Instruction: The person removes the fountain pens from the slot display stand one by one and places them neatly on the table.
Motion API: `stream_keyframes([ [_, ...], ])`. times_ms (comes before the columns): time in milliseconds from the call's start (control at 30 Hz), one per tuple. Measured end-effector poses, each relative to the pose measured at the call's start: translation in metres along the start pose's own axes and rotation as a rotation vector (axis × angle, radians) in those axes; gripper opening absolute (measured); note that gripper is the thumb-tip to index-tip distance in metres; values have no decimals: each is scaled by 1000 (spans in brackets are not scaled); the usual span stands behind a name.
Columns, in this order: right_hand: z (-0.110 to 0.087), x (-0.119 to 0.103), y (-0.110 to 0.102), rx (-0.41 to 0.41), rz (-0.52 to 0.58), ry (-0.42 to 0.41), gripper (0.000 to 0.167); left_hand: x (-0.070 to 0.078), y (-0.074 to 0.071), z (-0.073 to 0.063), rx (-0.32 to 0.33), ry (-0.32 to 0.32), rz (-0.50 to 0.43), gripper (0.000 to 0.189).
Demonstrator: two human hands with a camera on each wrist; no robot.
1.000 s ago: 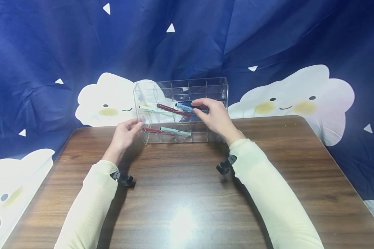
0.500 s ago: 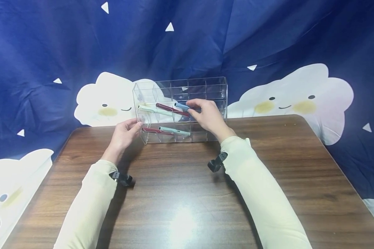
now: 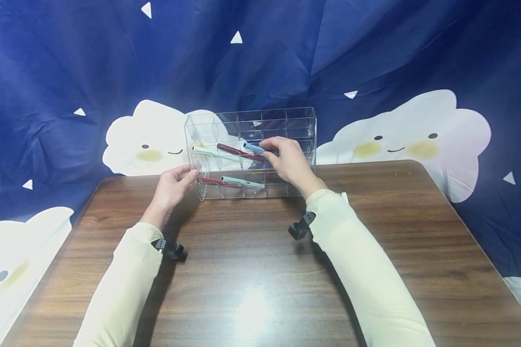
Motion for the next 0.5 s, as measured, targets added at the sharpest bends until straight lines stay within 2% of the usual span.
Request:
stream_keyframes([
  [167,0,-1,-1,4,13,28,30,-1,0,1,-1,4,0,46],
  [500,-1,0,-3,75,81,-56,28,-2,0,1,-3,-15,-1,48],
])
Point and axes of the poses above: each hand's wrist, its own z-axis towards the middle knuckle, its own y-axis out of the palm, x = y × z, the point moved 2 cm from there along z, towards the middle knuckle, and after that the axes turned 4 degrees about x, right-handed, at the moved point
